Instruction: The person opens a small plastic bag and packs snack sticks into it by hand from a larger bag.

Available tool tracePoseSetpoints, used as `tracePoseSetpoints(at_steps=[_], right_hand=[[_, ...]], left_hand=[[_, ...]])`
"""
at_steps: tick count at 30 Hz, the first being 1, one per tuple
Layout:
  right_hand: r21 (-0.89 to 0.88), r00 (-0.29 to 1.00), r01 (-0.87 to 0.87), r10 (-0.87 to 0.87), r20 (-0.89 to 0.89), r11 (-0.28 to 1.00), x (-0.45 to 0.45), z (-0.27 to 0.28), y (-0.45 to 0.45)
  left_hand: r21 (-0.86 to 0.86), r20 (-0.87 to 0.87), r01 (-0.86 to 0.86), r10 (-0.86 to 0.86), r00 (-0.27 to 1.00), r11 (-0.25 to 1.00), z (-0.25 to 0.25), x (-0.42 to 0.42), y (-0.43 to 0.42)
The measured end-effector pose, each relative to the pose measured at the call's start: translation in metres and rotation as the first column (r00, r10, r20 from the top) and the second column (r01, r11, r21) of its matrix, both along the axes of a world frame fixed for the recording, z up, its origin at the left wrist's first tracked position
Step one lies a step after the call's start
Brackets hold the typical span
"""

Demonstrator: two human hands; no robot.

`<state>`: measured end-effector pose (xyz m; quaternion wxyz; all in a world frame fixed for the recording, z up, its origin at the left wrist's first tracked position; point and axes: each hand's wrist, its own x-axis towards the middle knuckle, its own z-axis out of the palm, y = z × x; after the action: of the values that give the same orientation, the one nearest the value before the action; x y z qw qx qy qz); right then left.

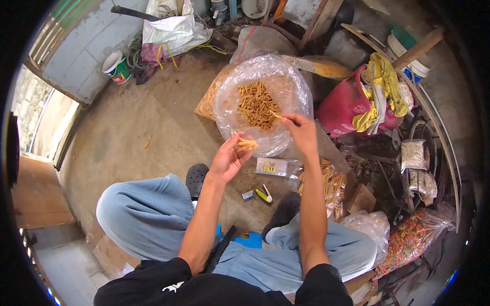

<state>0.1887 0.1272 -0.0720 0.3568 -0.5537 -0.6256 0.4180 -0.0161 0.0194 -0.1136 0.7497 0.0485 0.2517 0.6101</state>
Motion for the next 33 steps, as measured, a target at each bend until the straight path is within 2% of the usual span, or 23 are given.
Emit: tracePoseSetpoints(at_steps=[1, 4, 7, 12, 13, 14, 16, 21, 24, 26, 28, 30, 32, 33], right_hand=[[-0.035, 0.995, 0.005, -0.008, -0.103, 0.999, 0.004, 0.019, -0.007], [-0.032, 0.994, -0.047, 0.044, -0.098, 0.998, 0.007, 0.076, -0.041], [0.002, 0.991, -0.123, 0.123, -0.056, 0.992, 0.009, 0.103, -0.064], [0.061, 0.981, -0.190, 0.191, -0.013, 0.980, 0.001, 0.109, -0.084], [0.033, 0.988, -0.137, 0.135, 0.069, 0.990, 0.000, 0.112, -0.087], [0.036, 0.989, -0.135, 0.132, 0.066, 0.990, 0.000, 0.114, -0.089], [0.179, 0.996, -0.060, 0.048, 0.071, 0.982, -0.002, 0.116, -0.093], [0.169, 0.994, -0.069, 0.054, 0.092, 0.983, -0.001, 0.131, -0.098], [0.170, 0.984, -0.134, 0.110, 0.143, 0.976, -0.009, 0.124, -0.093], [0.184, 0.972, -0.182, 0.149, 0.180, 0.966, -0.019, 0.107, -0.086], [0.337, 0.957, -0.246, 0.173, 0.234, 0.909, -0.031, 0.082, -0.080], [0.265, 0.950, -0.272, 0.214, 0.226, 0.925, -0.034, 0.066, -0.073], [0.273, 0.955, -0.291, 0.298, 0.019, 0.917, -0.036, 0.053, -0.066], [0.266, 0.954, -0.293, 0.300, 0.016, 0.918, -0.035, 0.048, -0.060]], left_hand=[[0.016, -0.013, 0.000, 0.001, 1.000, 1.000, 0.005, 0.000, -0.001], [0.064, -0.043, -0.002, 0.005, 0.999, 0.998, 0.026, 0.000, -0.005], [0.103, -0.069, 0.011, -0.004, 0.998, 0.995, 0.040, 0.003, -0.009], [0.123, -0.068, 0.042, -0.034, 0.997, 0.992, 0.058, 0.008, -0.014], [0.123, -0.070, 0.040, -0.031, 0.997, 0.992, 0.058, 0.009, -0.015], [0.123, -0.074, 0.036, -0.027, 0.997, 0.992, 0.058, 0.009, -0.015], [0.112, -0.077, 0.020, -0.012, 0.997, 0.994, 0.057, 0.009, -0.015], [0.096, -0.052, -0.004, 0.009, 0.999, 0.995, 0.050, 0.005, -0.014], [0.110, -0.073, 0.013, -0.005, 0.997, 0.994, 0.050, 0.005, -0.013], [0.119, -0.114, 0.081, -0.067, 0.991, 0.990, 0.050, 0.006, -0.014], [0.102, -0.129, 0.104, -0.091, 0.987, 0.989, 0.045, 0.010, -0.014], [0.088, -0.144, 0.125, -0.112, 0.983, 0.988, 0.034, 0.011, -0.013], [0.013, -0.040, 0.049, -0.048, 0.998, 0.999, 0.013, 0.007, -0.012], [0.006, -0.040, 0.046, -0.046, 0.998, 0.999, 0.005, 0.004, -0.011]])
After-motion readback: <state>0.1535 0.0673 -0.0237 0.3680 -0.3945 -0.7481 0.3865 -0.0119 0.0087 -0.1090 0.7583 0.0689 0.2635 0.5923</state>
